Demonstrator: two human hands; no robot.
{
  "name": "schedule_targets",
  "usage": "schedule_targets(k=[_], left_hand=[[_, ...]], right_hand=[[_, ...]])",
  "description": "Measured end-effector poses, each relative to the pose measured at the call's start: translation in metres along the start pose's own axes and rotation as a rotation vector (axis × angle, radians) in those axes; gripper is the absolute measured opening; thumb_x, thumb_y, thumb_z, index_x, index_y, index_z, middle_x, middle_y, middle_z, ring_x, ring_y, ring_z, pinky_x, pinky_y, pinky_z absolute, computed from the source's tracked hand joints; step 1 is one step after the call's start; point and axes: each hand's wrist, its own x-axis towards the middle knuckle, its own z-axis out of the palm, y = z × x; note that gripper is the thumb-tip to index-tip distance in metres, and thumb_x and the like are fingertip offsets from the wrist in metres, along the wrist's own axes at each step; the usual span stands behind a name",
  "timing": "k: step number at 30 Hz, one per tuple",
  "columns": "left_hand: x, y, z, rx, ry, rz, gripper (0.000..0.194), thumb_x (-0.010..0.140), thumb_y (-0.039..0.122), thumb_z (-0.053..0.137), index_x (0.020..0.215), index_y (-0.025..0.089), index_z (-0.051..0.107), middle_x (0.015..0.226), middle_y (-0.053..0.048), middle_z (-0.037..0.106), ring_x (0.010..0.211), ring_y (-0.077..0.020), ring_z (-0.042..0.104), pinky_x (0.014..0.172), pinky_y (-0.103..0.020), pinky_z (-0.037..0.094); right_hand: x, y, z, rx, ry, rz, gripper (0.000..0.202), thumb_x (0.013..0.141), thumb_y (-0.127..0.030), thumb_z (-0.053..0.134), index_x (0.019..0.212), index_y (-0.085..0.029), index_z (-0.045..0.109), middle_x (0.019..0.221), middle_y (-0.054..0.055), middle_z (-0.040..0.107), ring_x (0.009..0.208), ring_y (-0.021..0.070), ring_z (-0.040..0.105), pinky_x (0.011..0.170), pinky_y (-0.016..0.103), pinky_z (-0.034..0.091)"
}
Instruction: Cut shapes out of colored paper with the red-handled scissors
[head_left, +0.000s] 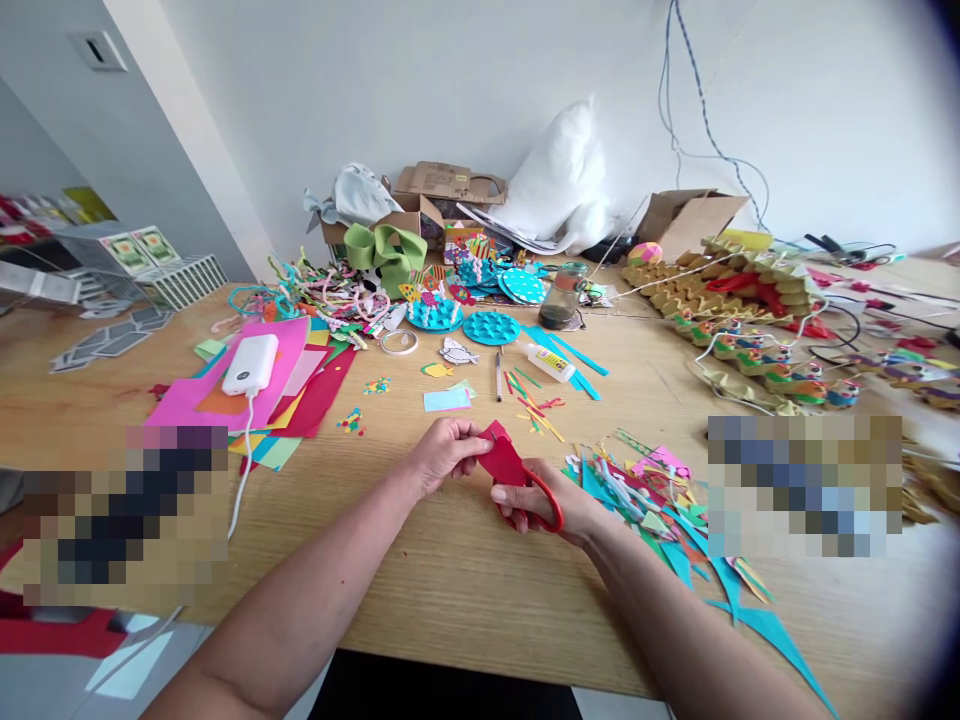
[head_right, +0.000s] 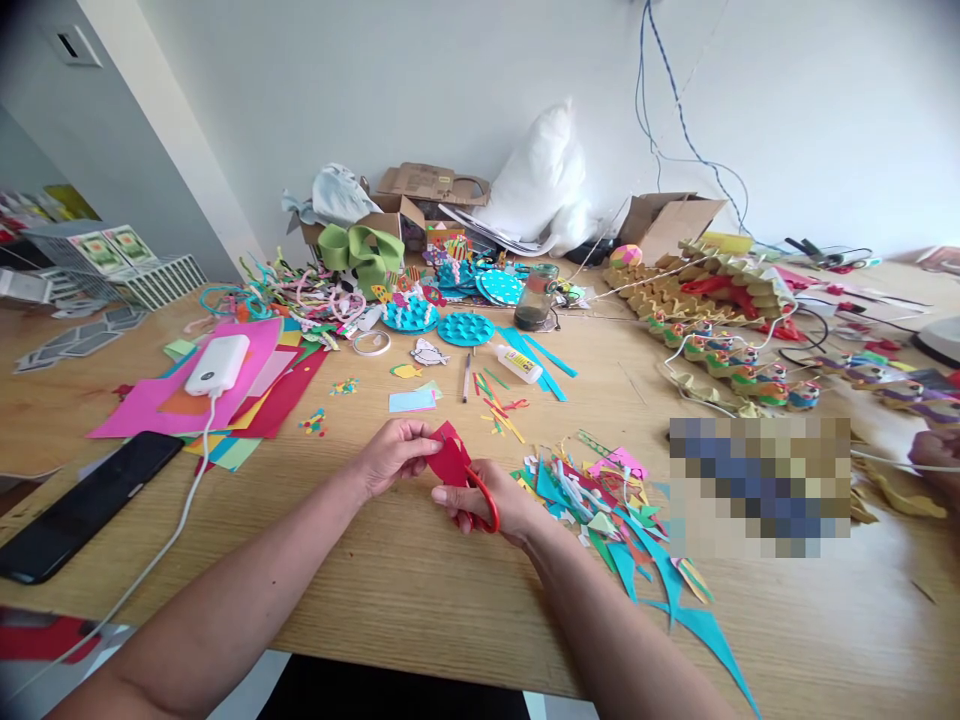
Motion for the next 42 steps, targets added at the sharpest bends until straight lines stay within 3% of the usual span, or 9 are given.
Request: schedule_targets(k=[42], left_hand=[[-0.0029,0.0046,0.0027,-0.006,0.017,-0.046,0.025,0.063,0.034,0.069,0.075,0.013,0.063,0.049,0.004,0.052,0.038,-0.0046,0.040,0.036,-0.017,0.025]], right_hand=[[0.0042,0.0075,0.0008,0.019,0.026,-0.014,0.040,0.063,-0.050,0.073,0.061,-0.015,0.054,0.046,-0.003,0.053,0.037,0.0060,0.043,0.037,0.018,0.022]])
